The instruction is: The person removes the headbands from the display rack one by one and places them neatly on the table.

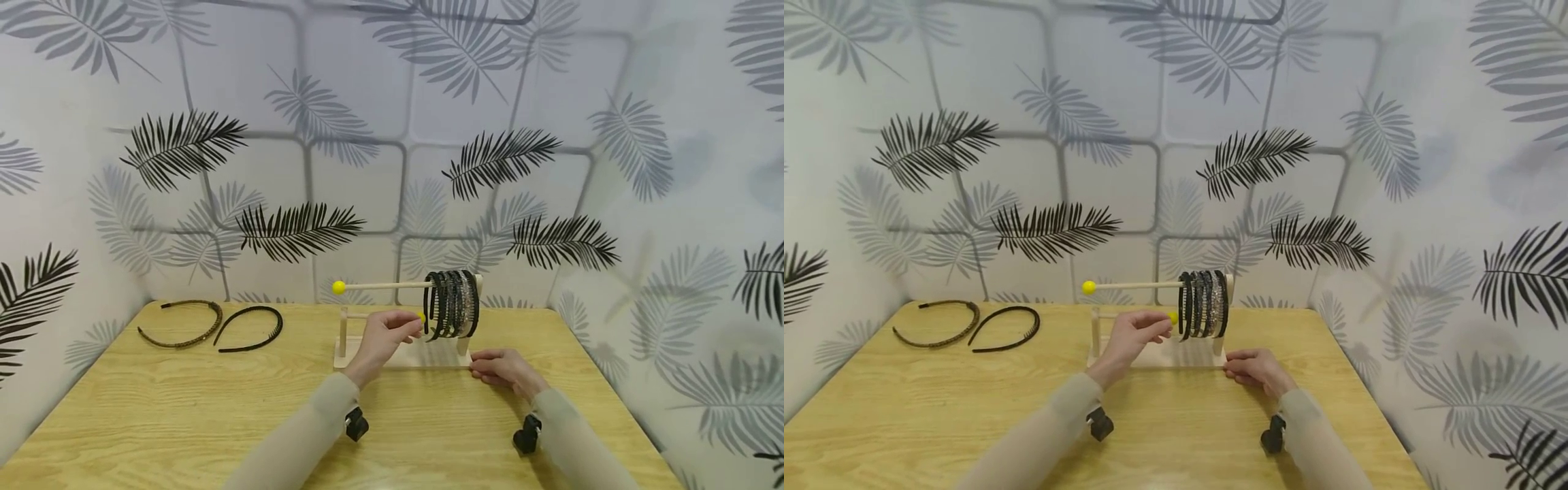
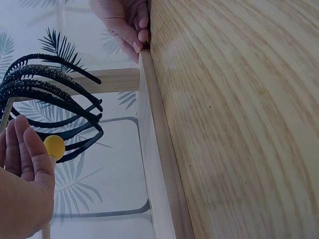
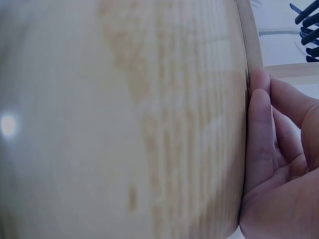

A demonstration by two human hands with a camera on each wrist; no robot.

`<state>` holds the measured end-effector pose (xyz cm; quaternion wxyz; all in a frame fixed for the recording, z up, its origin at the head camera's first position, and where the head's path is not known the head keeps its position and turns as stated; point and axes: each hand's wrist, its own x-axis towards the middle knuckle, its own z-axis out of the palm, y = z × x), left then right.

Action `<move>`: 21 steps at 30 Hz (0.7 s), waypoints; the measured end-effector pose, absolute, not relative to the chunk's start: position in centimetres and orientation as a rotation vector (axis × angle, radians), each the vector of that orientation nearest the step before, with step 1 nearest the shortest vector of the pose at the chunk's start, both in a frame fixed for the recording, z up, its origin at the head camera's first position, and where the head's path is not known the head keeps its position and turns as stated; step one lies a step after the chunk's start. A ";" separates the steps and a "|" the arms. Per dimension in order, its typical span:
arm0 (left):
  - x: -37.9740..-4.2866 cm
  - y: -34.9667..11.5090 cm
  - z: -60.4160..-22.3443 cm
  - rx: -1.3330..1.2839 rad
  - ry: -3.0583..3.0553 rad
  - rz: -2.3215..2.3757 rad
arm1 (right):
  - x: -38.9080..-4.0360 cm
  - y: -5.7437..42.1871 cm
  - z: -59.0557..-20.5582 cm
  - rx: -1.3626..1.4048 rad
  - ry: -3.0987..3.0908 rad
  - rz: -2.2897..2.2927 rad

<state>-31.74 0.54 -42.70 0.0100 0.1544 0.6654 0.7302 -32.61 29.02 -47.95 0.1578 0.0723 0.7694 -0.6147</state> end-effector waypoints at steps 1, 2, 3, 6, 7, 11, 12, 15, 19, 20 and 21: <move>-31.8 0.6 -42.6 0.487 2.082 2.281 | -32.6 29.0 -47.9 0.208 2.198 -1.759; -31.8 0.7 -42.6 0.490 2.086 2.280 | -32.6 29.0 -48.0 0.209 2.195 -1.760; -31.7 0.9 -42.6 0.496 2.091 2.280 | -32.5 29.0 -48.0 0.211 2.193 -1.761; -31.7 1.3 -42.3 0.511 2.116 2.276 | -32.5 29.0 -48.0 0.219 2.192 -1.771; -31.7 1.5 -42.3 0.517 2.125 2.279 | -32.5 28.9 -48.0 0.222 2.192 -1.773; -31.7 2.2 -42.1 0.508 2.126 2.297 | -32.5 28.8 -48.0 0.233 2.193 -1.775; -31.7 2.3 -42.0 0.507 2.128 2.299 | -32.6 28.8 -48.0 0.235 2.192 -1.775; -31.6 2.9 -41.9 0.511 2.126 2.306 | -32.6 28.8 -48.1 0.236 2.194 -1.773; -31.5 3.5 -41.5 0.497 2.126 2.314 | -32.6 28.8 -48.2 0.224 2.205 -1.768; -31.5 3.7 -41.4 0.490 2.125 2.318 | -32.6 28.9 -48.2 0.220 2.210 -1.764; -31.5 3.8 -41.4 0.483 2.123 2.321 | -32.7 28.9 -48.2 0.219 2.212 -1.764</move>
